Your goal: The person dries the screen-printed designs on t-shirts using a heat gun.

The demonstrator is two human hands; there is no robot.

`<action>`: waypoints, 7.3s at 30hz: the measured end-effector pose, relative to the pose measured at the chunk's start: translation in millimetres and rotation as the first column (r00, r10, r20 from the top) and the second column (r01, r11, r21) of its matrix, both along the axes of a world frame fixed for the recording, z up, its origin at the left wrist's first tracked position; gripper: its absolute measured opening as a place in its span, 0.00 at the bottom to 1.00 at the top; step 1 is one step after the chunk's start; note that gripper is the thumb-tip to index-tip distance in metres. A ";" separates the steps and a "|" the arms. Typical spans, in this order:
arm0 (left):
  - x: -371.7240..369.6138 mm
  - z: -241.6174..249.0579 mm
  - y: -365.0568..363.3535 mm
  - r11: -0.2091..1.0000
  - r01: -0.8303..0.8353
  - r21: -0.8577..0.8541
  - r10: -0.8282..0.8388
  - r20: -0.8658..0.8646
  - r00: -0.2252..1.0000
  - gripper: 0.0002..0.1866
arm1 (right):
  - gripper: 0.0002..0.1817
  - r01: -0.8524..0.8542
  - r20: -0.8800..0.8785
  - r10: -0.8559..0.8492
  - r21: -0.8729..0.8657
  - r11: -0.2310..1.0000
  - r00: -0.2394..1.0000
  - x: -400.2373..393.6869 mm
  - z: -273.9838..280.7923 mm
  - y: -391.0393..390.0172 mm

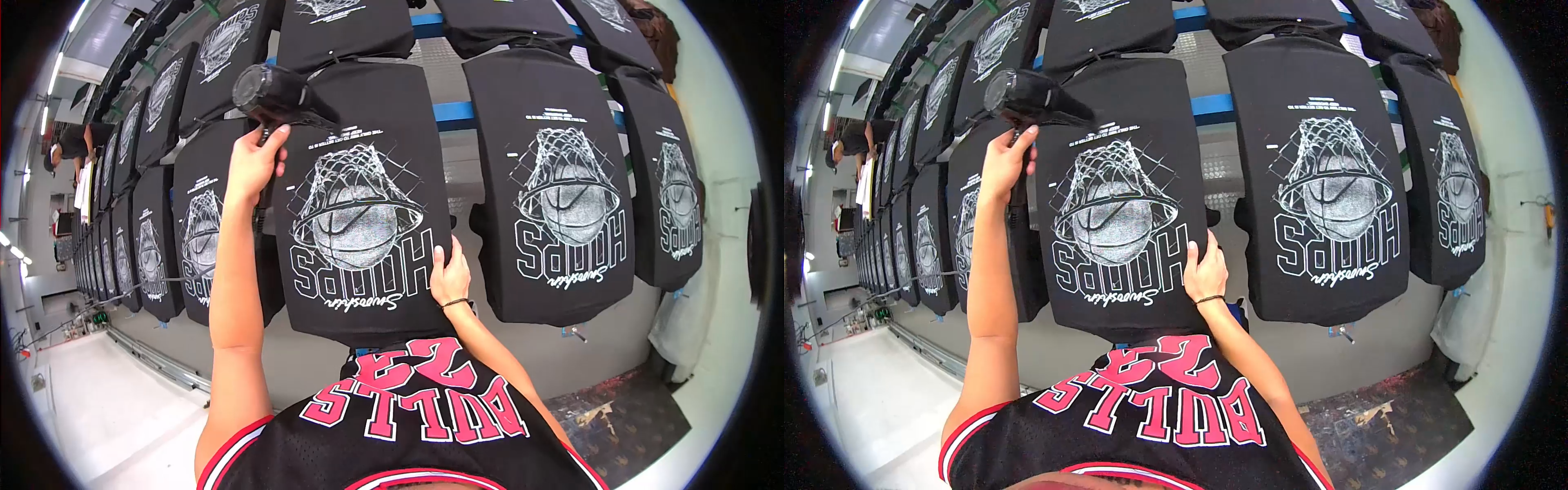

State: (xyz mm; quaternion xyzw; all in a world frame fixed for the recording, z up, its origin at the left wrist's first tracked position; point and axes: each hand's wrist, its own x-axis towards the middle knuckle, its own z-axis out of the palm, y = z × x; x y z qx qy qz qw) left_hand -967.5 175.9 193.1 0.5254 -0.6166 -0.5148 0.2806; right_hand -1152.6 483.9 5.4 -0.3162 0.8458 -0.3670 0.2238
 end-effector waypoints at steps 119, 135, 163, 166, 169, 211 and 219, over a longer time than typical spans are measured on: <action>-345.2 86.5 427.4 0.898 0.408 0.165 -0.422 0.056 0.905 0.16 | 0.24 0.004 -0.396 -0.131 -0.304 0.953 0.909 -422.1 50.3 280.3; -236.3 82.7 395.8 0.980 0.124 0.155 -0.161 0.252 0.954 0.17 | 0.24 0.039 -0.239 -0.092 -0.219 0.975 0.967 -416.2 46.6 243.1; -241.0 77.4 376.3 0.985 0.124 0.120 -0.137 0.103 0.985 0.14 | 0.29 -0.112 -0.423 0.026 -0.179 0.977 0.906 -422.3 52.0 233.0; -222.0 73.0 371.4 0.995 0.004 0.104 -0.022 0.164 0.986 0.13 | 0.29 -0.060 -0.307 -0.005 -0.204 0.977 0.952 -418.8 49.4 216.8; -214.4 69.5 359.8 0.997 -0.015 0.072 0.005 0.135 0.991 0.15 | 0.28 -0.036 -0.335 -0.032 -0.195 0.980 0.942 -418.7 51.8 215.0; -307.9 65.6 289.5 0.972 0.231 -0.042 -0.224 0.134 0.965 0.25 | 0.21 -0.040 -0.394 -0.021 -0.147 0.988 0.919 -450.8 55.1 186.6; -418.5 71.1 311.2 0.947 0.320 0.019 -0.321 0.027 0.947 0.25 | 0.18 -0.052 -0.233 -0.002 -0.226 0.973 0.973 -469.7 51.5 177.5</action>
